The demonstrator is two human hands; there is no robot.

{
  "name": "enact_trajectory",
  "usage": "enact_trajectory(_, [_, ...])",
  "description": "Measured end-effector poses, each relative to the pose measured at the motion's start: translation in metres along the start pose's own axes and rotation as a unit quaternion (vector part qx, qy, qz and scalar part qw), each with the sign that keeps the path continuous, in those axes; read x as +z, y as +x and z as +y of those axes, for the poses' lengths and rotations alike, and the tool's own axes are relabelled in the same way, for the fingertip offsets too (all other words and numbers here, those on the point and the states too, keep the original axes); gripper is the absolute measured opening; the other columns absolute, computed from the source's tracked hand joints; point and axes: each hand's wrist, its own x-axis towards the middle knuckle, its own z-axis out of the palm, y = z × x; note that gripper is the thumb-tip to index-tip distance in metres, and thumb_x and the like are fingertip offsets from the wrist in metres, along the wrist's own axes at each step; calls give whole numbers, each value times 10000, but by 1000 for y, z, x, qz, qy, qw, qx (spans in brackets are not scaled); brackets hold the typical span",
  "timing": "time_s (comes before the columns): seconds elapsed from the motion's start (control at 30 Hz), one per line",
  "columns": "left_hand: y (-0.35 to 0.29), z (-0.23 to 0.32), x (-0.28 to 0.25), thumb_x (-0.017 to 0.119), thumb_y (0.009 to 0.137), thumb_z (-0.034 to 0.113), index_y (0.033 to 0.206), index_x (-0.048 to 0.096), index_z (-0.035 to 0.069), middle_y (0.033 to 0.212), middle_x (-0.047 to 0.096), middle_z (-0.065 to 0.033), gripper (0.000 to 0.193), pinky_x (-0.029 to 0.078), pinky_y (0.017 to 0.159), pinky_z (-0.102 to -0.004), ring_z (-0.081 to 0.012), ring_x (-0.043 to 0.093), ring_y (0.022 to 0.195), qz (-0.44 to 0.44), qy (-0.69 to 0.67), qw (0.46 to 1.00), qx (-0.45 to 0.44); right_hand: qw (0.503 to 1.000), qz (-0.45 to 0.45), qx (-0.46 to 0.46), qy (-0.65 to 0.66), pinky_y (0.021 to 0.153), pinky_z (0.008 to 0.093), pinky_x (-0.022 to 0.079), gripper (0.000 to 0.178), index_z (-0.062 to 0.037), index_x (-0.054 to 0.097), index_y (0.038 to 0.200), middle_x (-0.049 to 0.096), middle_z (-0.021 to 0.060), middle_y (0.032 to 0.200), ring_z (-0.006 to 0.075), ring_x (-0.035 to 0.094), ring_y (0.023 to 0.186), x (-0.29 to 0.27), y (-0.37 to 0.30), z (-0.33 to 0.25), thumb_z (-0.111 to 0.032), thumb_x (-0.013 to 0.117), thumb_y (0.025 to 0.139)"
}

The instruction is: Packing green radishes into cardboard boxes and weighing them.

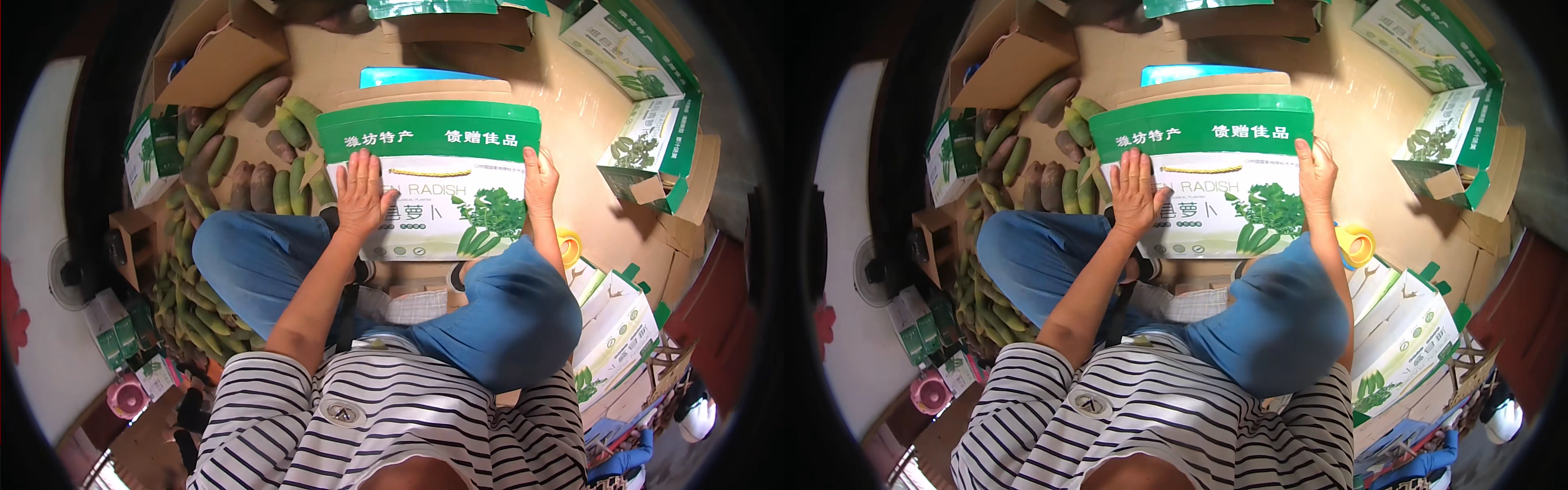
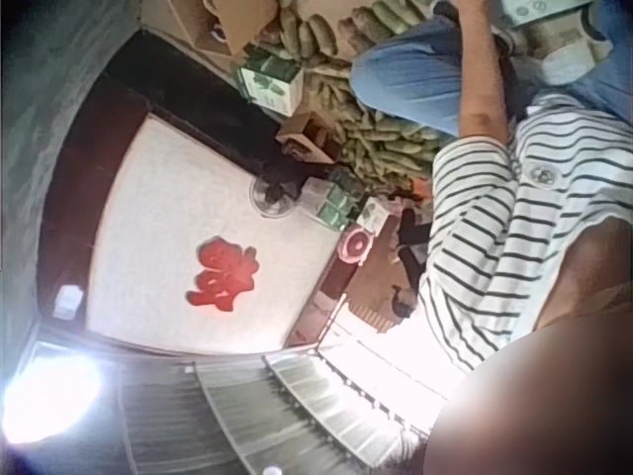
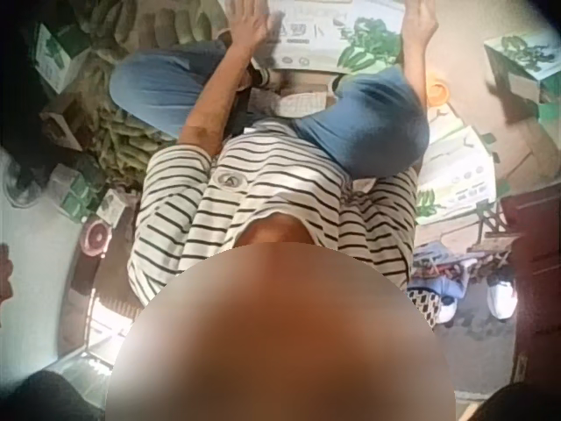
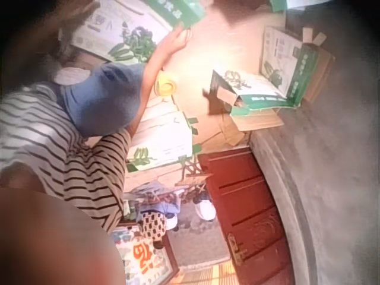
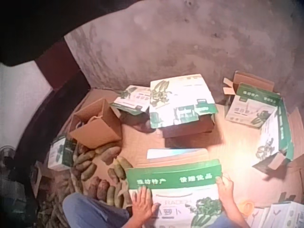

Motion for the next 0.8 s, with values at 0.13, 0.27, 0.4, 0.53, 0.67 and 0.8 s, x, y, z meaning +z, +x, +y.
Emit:
enact_trajectory(0.13, [-10,0,-10,540,856,397,1408,285,-38,1481,255,-212,748,90,1117,-522,-352,194,1391,34,-9,990,-137,1000,1,25,8,794,289,442,294,51,627,944,640,117,904,194,576,866,-3,-2,8,-240,582,929])
enact_trajectory(0.27, [-2,-10,-16,530,890,349,1406,281,-26,1476,257,-212,685,80,1112,-524,-357,189,1389,82,-29,967,-238,999,-7,50,16,841,282,436,300,50,634,974,651,120,963,190,581,928,-5,-3,8,-243,581,932])
enact_trajectory(0.4, [3,-36,-29,601,865,350,1206,503,55,1354,454,-123,461,88,1099,-531,-342,299,1331,89,-123,953,-264,997,-10,75,14,862,287,432,298,47,636,985,652,121,978,192,581,951,-5,-4,10,-241,578,934])
enact_trajectory(0.53, [5,-60,-32,644,841,363,904,615,89,1136,621,-40,282,104,1086,-534,-313,427,1230,77,-222,937,-260,997,-11,75,15,876,293,428,299,47,638,991,650,128,986,198,578,972,-5,-3,10,-240,576,935])
enact_trajectory(0.67, [7,-64,-27,612,871,351,870,652,90,1042,644,-49,264,140,1074,-519,-266,497,1133,94,-280,917,-267,998,-6,69,14,889,299,424,302,47,640,993,648,134,1005,204,577,991,-3,-3,11,-242,575,935])
enact_trajectory(0.8, [9,-67,-21,591,880,372,889,661,99,987,638,-49,282,115,1079,-539,-239,511,1077,84,-303,897,-309,997,-7,75,16,897,301,422,302,48,640,993,648,138,1014,210,578,999,0,-3,11,-242,575,936])
